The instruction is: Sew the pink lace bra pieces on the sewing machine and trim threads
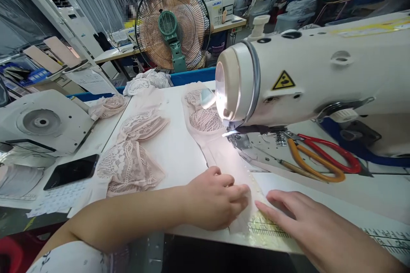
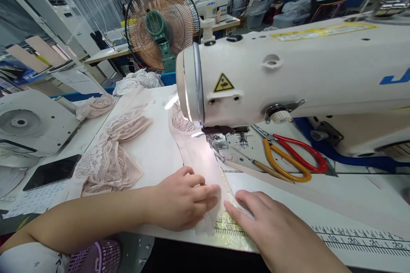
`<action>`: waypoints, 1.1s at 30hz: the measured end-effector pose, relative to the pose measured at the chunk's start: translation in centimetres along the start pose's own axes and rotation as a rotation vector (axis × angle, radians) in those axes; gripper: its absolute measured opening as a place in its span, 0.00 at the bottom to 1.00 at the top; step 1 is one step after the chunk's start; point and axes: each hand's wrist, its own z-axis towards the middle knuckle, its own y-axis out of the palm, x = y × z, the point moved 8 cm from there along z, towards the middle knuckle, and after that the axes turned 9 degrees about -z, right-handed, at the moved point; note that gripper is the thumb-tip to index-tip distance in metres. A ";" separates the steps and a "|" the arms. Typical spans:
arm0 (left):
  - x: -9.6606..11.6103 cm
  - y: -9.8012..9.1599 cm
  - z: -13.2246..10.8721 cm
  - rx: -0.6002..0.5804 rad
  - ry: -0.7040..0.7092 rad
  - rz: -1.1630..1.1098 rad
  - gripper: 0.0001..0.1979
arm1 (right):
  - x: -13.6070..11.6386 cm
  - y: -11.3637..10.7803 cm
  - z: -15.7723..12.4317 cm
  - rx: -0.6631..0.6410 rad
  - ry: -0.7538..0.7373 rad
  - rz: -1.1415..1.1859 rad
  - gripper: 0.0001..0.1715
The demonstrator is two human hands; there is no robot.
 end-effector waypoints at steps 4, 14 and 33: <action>-0.4 0.0 -0.1 -0.010 -0.005 0.017 0.15 | -0.2 0.2 0.9 -0.102 -0.010 -0.035 0.39; -1.5 -0.4 -0.4 0.133 0.042 0.018 0.15 | 0.2 0.2 3.1 -0.171 0.049 -0.085 0.36; -6.2 -0.9 -0.1 0.177 0.025 -0.009 0.15 | 2.7 1.0 7.0 -0.358 0.165 -0.189 0.37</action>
